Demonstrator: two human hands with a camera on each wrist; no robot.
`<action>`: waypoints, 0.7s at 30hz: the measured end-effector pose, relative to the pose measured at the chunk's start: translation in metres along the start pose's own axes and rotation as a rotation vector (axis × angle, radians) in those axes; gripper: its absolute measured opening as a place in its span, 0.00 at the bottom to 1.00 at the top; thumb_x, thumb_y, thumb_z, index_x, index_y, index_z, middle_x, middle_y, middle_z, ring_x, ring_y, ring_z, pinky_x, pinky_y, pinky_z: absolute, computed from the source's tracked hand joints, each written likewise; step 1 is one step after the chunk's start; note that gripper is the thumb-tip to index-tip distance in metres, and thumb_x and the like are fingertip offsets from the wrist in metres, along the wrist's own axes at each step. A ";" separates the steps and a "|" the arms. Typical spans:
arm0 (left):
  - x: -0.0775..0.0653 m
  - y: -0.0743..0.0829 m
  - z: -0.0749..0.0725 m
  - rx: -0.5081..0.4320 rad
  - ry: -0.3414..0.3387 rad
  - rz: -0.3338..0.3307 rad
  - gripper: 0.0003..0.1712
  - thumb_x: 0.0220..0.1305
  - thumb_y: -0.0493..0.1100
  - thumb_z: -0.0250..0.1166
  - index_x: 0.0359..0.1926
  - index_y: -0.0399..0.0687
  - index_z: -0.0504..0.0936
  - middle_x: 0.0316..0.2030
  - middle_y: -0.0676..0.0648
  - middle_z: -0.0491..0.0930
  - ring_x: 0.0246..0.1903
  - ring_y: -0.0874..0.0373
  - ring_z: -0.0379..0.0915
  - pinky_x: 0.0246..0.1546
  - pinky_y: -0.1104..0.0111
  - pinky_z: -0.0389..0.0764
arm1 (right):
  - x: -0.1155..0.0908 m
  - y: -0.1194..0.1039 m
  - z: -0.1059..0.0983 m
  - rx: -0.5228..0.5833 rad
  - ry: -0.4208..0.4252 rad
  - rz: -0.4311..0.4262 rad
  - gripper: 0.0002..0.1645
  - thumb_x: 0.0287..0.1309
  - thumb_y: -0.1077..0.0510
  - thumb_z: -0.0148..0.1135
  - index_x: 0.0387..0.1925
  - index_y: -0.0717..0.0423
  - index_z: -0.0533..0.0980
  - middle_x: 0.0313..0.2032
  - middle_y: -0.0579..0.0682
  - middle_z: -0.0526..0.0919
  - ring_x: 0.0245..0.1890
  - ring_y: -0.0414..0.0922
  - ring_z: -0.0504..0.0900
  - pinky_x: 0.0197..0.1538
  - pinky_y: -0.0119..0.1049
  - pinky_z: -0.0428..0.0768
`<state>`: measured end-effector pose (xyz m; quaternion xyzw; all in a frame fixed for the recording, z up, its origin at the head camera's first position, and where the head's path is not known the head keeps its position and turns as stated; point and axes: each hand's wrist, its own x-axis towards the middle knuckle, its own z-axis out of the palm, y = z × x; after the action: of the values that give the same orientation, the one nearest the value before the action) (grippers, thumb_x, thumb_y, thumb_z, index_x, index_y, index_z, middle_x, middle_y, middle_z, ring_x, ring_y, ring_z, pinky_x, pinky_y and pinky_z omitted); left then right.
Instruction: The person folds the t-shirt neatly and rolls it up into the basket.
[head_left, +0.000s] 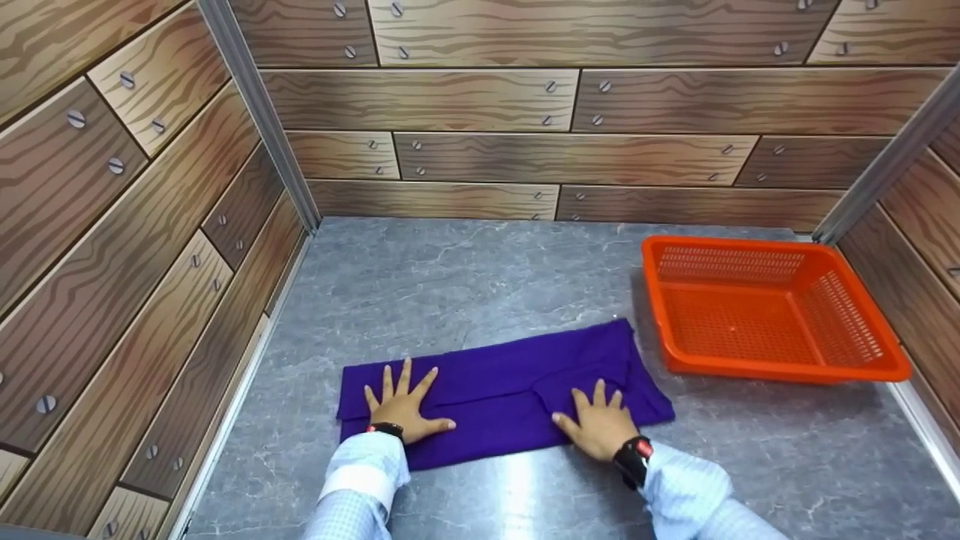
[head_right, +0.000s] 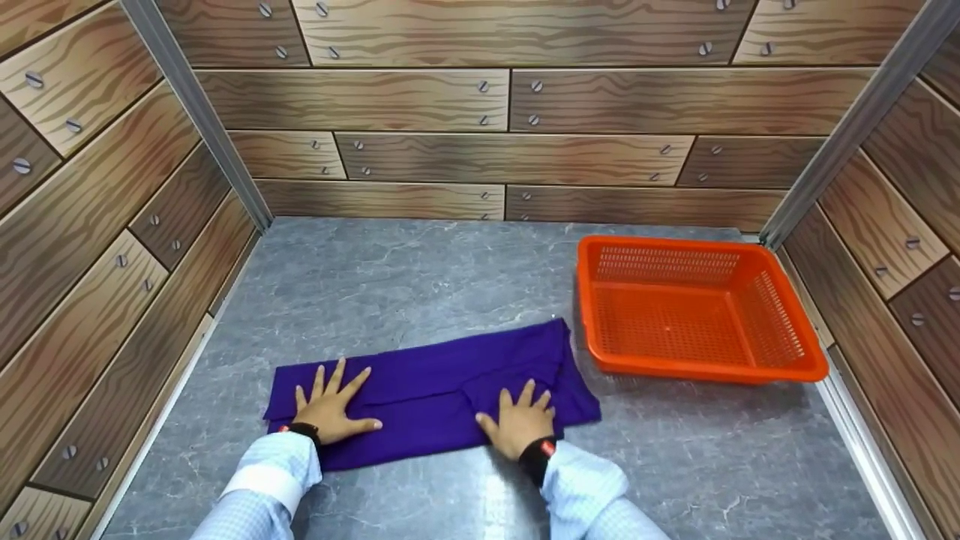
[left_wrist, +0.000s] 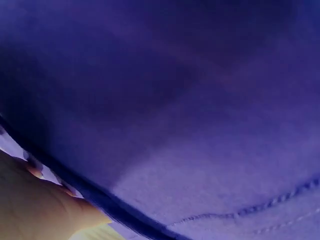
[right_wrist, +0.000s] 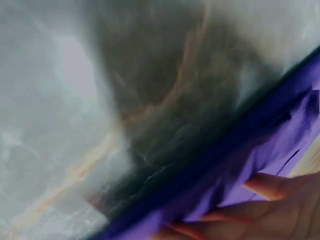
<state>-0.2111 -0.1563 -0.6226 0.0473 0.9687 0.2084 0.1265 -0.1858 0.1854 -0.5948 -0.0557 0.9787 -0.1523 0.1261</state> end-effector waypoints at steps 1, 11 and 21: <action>-0.001 0.001 -0.001 0.001 0.000 -0.003 0.60 0.42 0.78 0.66 0.75 0.70 0.55 0.79 0.43 0.39 0.76 0.31 0.28 0.65 0.27 0.29 | 0.006 0.001 -0.002 0.022 0.001 0.003 0.43 0.67 0.34 0.49 0.69 0.63 0.64 0.68 0.81 0.52 0.65 0.83 0.52 0.63 0.75 0.57; -0.008 0.021 0.006 0.087 0.013 -0.084 0.63 0.39 0.80 0.66 0.76 0.67 0.55 0.77 0.37 0.42 0.74 0.27 0.36 0.61 0.23 0.45 | 0.046 0.017 -0.009 0.083 0.045 0.001 0.37 0.65 0.41 0.55 0.67 0.59 0.64 0.73 0.74 0.48 0.70 0.78 0.44 0.69 0.73 0.46; -0.002 0.013 -0.001 0.052 0.051 0.085 0.60 0.43 0.74 0.69 0.76 0.67 0.56 0.78 0.41 0.44 0.74 0.28 0.37 0.67 0.29 0.43 | 0.049 -0.014 -0.002 -0.002 0.168 0.051 0.45 0.59 0.41 0.62 0.70 0.62 0.62 0.71 0.77 0.49 0.71 0.77 0.47 0.69 0.73 0.46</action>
<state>-0.2087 -0.1451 -0.6161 0.0865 0.9738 0.1893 0.0915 -0.2328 0.1655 -0.6005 -0.0179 0.9871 -0.1521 0.0475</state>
